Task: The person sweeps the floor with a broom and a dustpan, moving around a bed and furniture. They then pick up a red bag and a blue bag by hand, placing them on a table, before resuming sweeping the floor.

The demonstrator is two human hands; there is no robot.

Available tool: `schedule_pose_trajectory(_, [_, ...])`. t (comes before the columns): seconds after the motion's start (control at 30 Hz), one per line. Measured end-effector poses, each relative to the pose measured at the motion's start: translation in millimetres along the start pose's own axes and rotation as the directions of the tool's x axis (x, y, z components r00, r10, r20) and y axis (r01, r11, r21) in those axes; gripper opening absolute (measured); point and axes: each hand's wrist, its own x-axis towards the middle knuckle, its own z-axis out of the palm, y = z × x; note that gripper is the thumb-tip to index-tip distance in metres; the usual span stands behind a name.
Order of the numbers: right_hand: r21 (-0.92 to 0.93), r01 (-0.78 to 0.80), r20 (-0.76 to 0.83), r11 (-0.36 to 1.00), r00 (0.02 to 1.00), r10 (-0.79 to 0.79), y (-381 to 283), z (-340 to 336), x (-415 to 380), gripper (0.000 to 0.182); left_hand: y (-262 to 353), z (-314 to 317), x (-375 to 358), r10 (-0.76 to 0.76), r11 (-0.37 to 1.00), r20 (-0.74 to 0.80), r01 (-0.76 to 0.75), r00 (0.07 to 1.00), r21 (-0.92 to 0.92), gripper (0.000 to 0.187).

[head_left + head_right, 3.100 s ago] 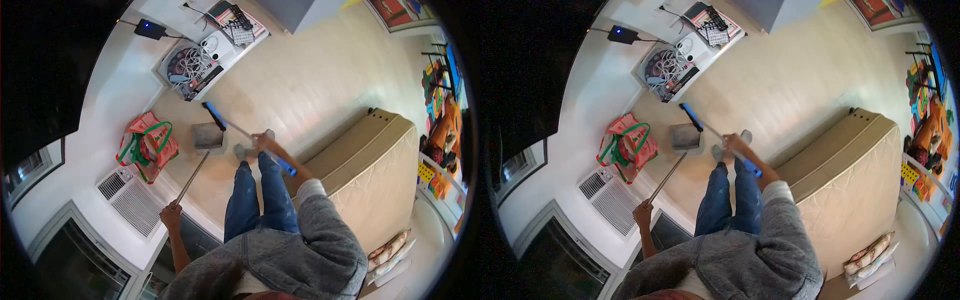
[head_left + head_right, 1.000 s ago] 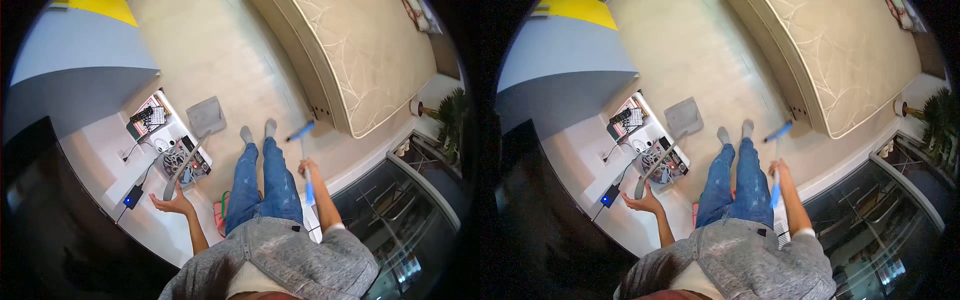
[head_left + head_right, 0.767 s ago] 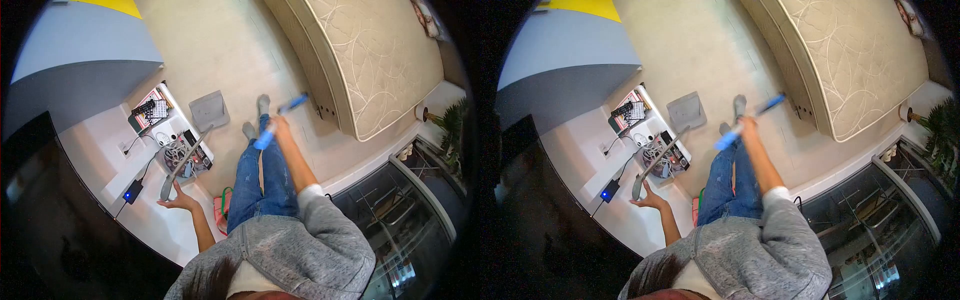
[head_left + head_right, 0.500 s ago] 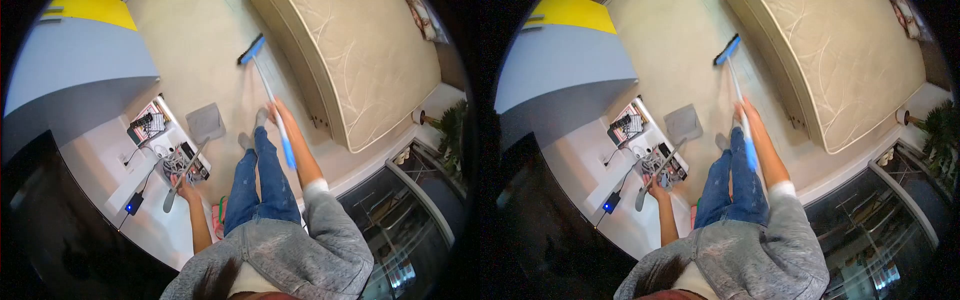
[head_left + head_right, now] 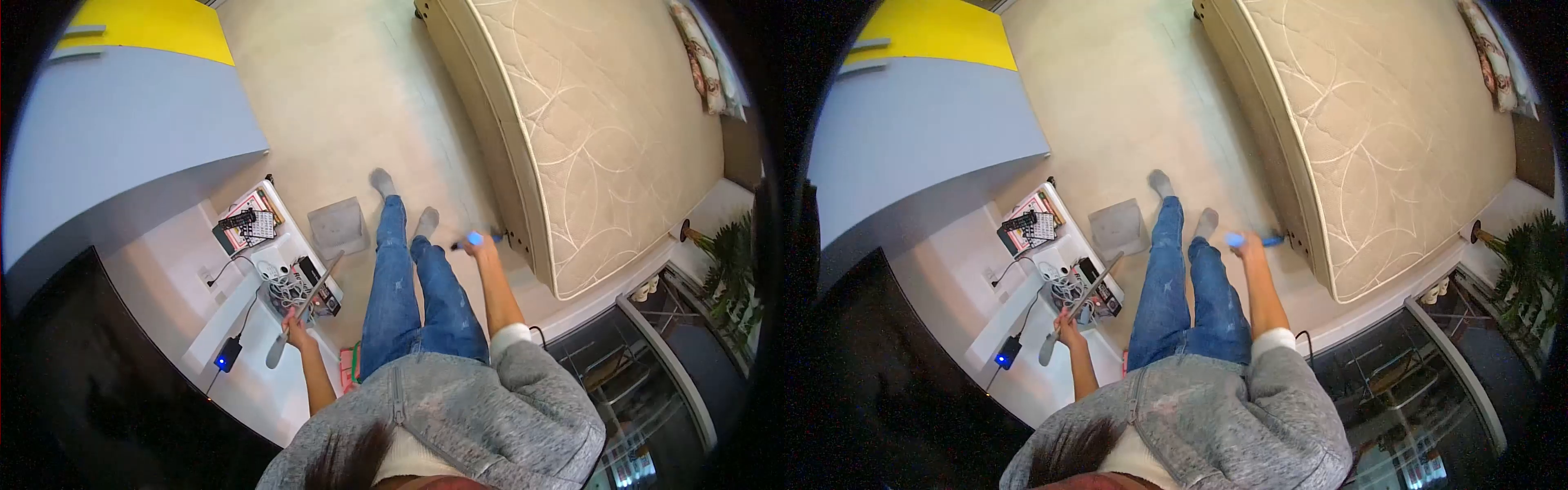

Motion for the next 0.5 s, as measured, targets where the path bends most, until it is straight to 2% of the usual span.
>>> schedule_pose_trajectory(0.03, [0.633,-0.170,-0.181,0.755,0.916,0.357,-27.8,53.2,2.4,0.015,-2.2,-5.2,5.5,0.002,1.000,-0.007,-0.002,1.000,0.000,0.007])
schedule_pose_trajectory(0.07, [0.515,-0.212,-0.148,0.830,0.932,0.330,-32.3,77.0,37.8,0.007,-0.5,-3.9,7.6,-0.024,1.000,-0.009,0.024,1.000,0.002,0.005])
schedule_pose_trajectory(0.1, [0.379,-0.252,-0.112,0.891,0.943,0.314,-33.1,102.0,68.8,0.011,0.7,-8.4,7.5,-0.049,0.999,-0.022,0.049,0.999,0.008,0.004])
schedule_pose_trajectory(0.17, [0.413,-0.203,-0.136,0.888,0.950,0.281,-102.5,171.2,21.5,0.005,-5.4,-22.4,12.0,-0.045,0.999,0.023,0.044,0.999,0.014,0.002])
schedule_pose_trajectory(0.23, [0.346,-0.087,-0.298,0.934,0.934,0.198,-136.3,228.7,19.4,0.004,-3.2,-22.9,8.6,-0.077,0.997,0.032,0.077,0.997,0.010,0.001])
schedule_pose_trajectory(0.3, [0.406,-0.033,-0.290,0.913,0.943,0.163,-170.3,271.6,27.7,0.004,9.0,-11.8,-0.4,-0.131,0.991,0.009,0.131,0.991,-0.026,0.002])
schedule_pose_trajectory(0.37, [0.368,-0.013,-0.287,0.930,0.949,0.127,-201.8,308.8,33.1,0.006,11.3,-11.0,2.9,-0.132,0.991,0.011,0.132,0.991,-0.013,0.003])
schedule_pose_trajectory(0.5, [0.414,0.066,-0.331,0.908,0.940,0.082,-244.2,376.1,40.8,0.009,9.8,-8.4,8.4,-0.138,0.990,0.002,0.138,0.990,-0.006,0.004])
